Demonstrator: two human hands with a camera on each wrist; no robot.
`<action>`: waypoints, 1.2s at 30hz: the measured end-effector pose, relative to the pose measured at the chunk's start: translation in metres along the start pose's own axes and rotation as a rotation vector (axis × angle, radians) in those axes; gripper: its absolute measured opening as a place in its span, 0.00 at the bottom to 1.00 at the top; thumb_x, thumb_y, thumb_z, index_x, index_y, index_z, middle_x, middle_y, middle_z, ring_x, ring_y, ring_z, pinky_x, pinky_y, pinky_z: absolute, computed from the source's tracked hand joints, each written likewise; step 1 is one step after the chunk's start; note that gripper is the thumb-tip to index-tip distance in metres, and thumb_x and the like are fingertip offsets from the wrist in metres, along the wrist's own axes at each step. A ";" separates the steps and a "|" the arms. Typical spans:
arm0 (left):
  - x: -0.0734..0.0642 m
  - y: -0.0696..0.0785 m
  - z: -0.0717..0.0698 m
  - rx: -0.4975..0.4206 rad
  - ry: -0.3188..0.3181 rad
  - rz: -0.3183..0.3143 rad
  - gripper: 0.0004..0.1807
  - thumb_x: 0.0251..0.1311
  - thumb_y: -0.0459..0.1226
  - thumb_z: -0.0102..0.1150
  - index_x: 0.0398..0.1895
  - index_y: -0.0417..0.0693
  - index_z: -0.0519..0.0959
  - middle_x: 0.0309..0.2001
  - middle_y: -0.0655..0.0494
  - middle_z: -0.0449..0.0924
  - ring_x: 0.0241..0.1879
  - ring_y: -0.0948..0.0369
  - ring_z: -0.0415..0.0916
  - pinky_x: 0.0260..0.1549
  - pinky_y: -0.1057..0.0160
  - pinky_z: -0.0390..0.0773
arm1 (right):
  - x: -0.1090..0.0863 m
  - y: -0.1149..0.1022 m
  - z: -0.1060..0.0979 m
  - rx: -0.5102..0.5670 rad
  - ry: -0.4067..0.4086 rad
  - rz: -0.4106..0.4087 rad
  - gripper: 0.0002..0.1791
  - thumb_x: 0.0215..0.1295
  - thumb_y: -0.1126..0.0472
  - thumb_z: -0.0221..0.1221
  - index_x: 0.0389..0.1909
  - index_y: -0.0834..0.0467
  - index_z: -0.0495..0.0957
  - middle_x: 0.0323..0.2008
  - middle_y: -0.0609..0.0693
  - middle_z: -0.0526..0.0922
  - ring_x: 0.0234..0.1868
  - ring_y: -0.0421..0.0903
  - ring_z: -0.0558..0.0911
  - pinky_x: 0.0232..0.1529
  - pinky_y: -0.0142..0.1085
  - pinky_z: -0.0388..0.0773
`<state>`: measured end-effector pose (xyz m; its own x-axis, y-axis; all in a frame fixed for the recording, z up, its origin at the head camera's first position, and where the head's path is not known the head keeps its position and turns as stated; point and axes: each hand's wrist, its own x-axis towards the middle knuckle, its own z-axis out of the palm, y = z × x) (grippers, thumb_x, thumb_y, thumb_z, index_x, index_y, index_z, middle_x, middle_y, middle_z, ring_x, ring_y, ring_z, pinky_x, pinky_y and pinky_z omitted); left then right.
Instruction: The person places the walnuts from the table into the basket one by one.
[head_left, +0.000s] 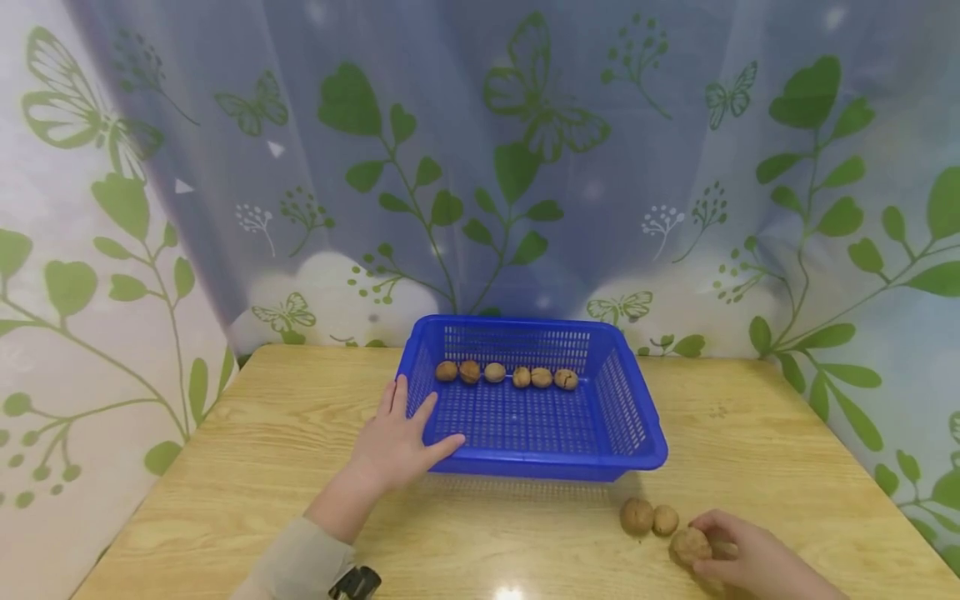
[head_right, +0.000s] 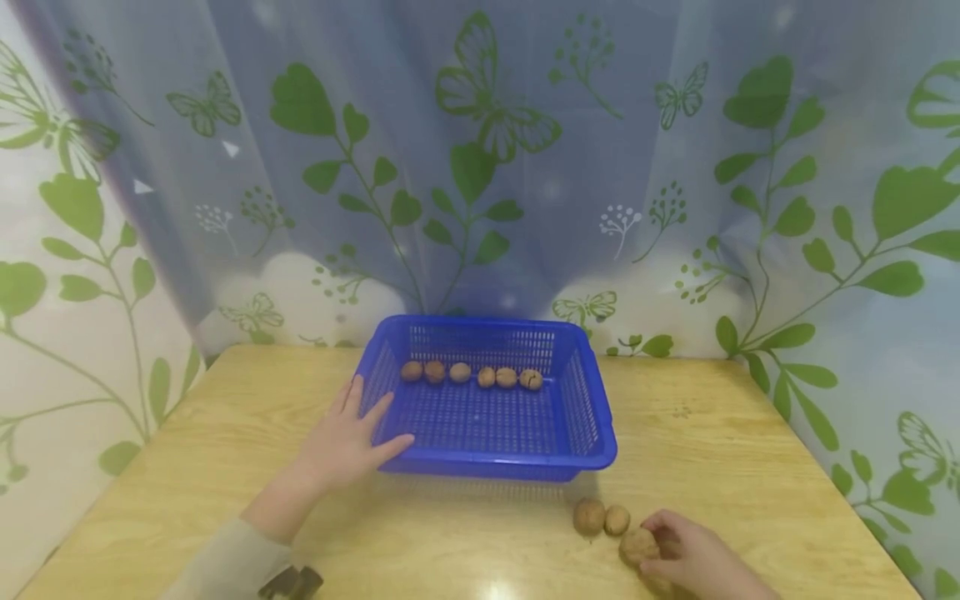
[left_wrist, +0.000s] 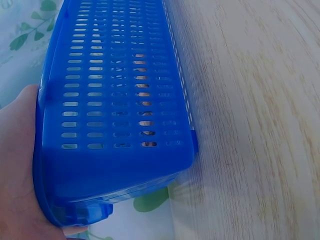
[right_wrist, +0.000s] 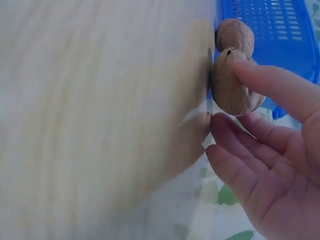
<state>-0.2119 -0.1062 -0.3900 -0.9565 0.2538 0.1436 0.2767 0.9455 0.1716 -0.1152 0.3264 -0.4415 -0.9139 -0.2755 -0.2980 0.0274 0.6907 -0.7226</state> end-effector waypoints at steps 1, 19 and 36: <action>0.000 0.000 0.000 0.003 -0.003 -0.002 0.47 0.41 0.73 0.25 0.62 0.55 0.57 0.63 0.37 0.36 0.61 0.46 0.32 0.43 0.42 0.61 | 0.001 0.002 -0.001 -0.008 0.003 -0.014 0.24 0.49 0.47 0.58 0.42 0.58 0.69 0.39 0.50 0.73 0.38 0.49 0.71 0.33 0.43 0.70; 0.002 0.002 0.003 -0.007 -0.014 0.003 0.48 0.41 0.72 0.25 0.62 0.55 0.56 0.63 0.37 0.35 0.61 0.45 0.30 0.44 0.43 0.62 | -0.016 -0.014 -0.021 0.077 0.091 -0.056 0.33 0.54 0.53 0.55 0.52 0.73 0.60 0.47 0.66 0.69 0.42 0.54 0.73 0.35 0.37 0.73; 0.001 -0.001 0.001 -0.024 0.005 0.009 0.47 0.42 0.72 0.26 0.62 0.54 0.57 0.63 0.36 0.35 0.61 0.45 0.31 0.43 0.42 0.61 | -0.018 -0.044 -0.036 0.050 0.182 -0.096 0.30 0.55 0.50 0.53 0.54 0.65 0.61 0.51 0.64 0.66 0.46 0.56 0.71 0.37 0.37 0.73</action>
<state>-0.2129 -0.1064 -0.3910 -0.9536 0.2610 0.1502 0.2872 0.9381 0.1934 -0.1143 0.3250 -0.3814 -0.9712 -0.2105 -0.1120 -0.0477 0.6318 -0.7736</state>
